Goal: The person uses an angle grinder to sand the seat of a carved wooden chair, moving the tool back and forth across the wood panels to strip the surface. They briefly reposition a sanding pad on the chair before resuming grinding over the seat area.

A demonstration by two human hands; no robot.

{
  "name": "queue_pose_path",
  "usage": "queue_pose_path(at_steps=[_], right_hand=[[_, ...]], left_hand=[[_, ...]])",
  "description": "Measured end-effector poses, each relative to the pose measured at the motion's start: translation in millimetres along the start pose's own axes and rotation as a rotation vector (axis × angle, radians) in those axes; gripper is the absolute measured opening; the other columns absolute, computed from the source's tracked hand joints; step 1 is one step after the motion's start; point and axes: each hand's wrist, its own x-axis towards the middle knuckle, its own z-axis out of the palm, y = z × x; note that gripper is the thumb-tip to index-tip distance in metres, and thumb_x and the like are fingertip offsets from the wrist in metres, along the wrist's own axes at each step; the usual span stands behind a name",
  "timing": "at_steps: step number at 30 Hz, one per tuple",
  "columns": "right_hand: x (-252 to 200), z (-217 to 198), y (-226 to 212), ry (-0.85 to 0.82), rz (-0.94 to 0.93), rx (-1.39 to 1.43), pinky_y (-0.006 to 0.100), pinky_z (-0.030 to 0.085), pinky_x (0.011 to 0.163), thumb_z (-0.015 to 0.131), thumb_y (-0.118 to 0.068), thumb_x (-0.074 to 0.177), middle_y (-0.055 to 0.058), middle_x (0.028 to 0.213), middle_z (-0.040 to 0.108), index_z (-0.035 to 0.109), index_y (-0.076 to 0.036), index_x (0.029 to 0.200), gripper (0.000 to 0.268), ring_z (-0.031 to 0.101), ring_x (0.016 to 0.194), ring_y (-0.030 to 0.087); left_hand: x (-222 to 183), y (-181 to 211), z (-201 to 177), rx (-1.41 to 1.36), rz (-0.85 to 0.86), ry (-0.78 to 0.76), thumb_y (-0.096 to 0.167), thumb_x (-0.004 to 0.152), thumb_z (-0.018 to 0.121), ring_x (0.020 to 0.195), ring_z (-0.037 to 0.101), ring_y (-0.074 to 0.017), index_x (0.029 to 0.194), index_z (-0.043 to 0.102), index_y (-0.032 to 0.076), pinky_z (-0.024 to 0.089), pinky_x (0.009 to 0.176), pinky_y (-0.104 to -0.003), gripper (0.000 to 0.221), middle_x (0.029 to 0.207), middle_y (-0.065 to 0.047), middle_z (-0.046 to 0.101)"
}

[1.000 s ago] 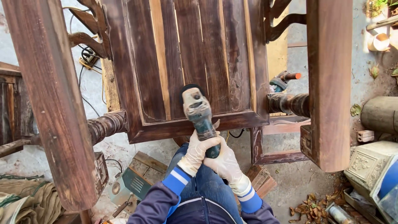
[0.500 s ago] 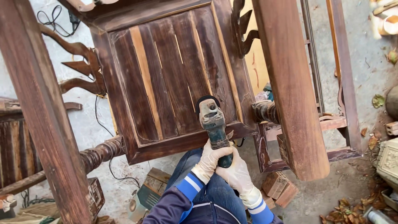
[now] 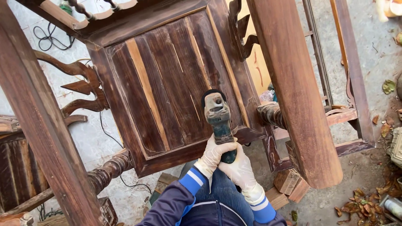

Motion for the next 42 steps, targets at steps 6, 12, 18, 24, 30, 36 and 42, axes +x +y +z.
queue_pose_path(at_steps=[6,12,18,24,30,36,42], right_hand=[[3,-17,-3,-0.025,0.028,0.059,0.041,0.057,0.088,0.084,-0.032,0.067,0.018,0.108,0.077,0.055,-0.01,0.128,0.071,0.076,0.104,0.032],[-1,-10,3,-0.051,0.101,-0.071,0.042,0.055,0.09,0.083,-0.03,0.065,0.02,0.108,0.073,0.045,-0.016,0.142,0.087,0.071,0.105,0.036],[-4,-19,14,-0.031,0.063,0.009,0.042,0.056,0.089,0.081,-0.027,0.063,0.019,0.108,0.075,0.049,-0.012,0.138,0.083,0.074,0.103,0.035],[-13,-16,20,-0.029,0.073,-0.023,0.041,0.055,0.089,0.083,-0.026,0.063,0.018,0.108,0.073,0.046,-0.014,0.141,0.087,0.072,0.104,0.034],[-25,-18,30,-0.005,0.087,0.001,0.04,0.056,0.088,0.084,-0.03,0.064,0.017,0.108,0.075,0.053,-0.011,0.133,0.078,0.074,0.103,0.031],[-25,-20,36,-0.037,0.116,0.001,0.039,0.056,0.089,0.083,-0.028,0.063,0.017,0.108,0.076,0.053,-0.012,0.134,0.079,0.075,0.102,0.029],[-10,-23,43,0.025,0.061,-0.007,0.038,0.055,0.089,0.087,-0.03,0.062,0.016,0.11,0.075,0.054,-0.009,0.131,0.08,0.074,0.104,0.028]], left_hand=[[2,-4,15,-0.017,0.016,0.015,0.01,0.074,0.085,0.095,0.07,-0.0182,0.116,0.063,0.002,0.057,0.089,-0.034,0.048,0.105,-0.009,0.074],[-7,-6,8,0.024,-0.006,0.003,0.009,0.073,0.085,0.095,0.07,-0.0194,0.116,0.064,0.001,0.058,0.089,-0.035,0.048,0.105,-0.009,0.074],[-7,-12,21,-0.006,-0.033,0.016,0.008,0.072,0.084,0.094,0.07,-0.0193,0.117,0.062,0.003,0.059,0.089,-0.035,0.05,0.105,-0.009,0.074],[-19,-15,21,0.034,-0.037,0.011,0.008,0.073,0.083,0.095,0.069,-0.019,0.118,0.061,0.002,0.058,0.089,-0.035,0.05,0.105,-0.009,0.073],[-26,-29,27,-0.041,-0.036,-0.033,0.008,0.072,0.084,0.096,0.069,-0.0177,0.121,0.06,0.004,0.057,0.09,-0.034,0.054,0.104,-0.008,0.072],[-28,-35,30,-0.038,0.008,-0.032,0.008,0.072,0.085,0.094,0.069,-0.0167,0.119,0.061,0.002,0.058,0.088,-0.034,0.053,0.103,-0.007,0.072],[-17,-20,41,0.02,0.009,0.013,0.009,0.069,0.086,0.09,0.068,-0.0153,0.113,0.061,0.003,0.058,0.084,-0.032,0.051,0.099,-0.005,0.071]])
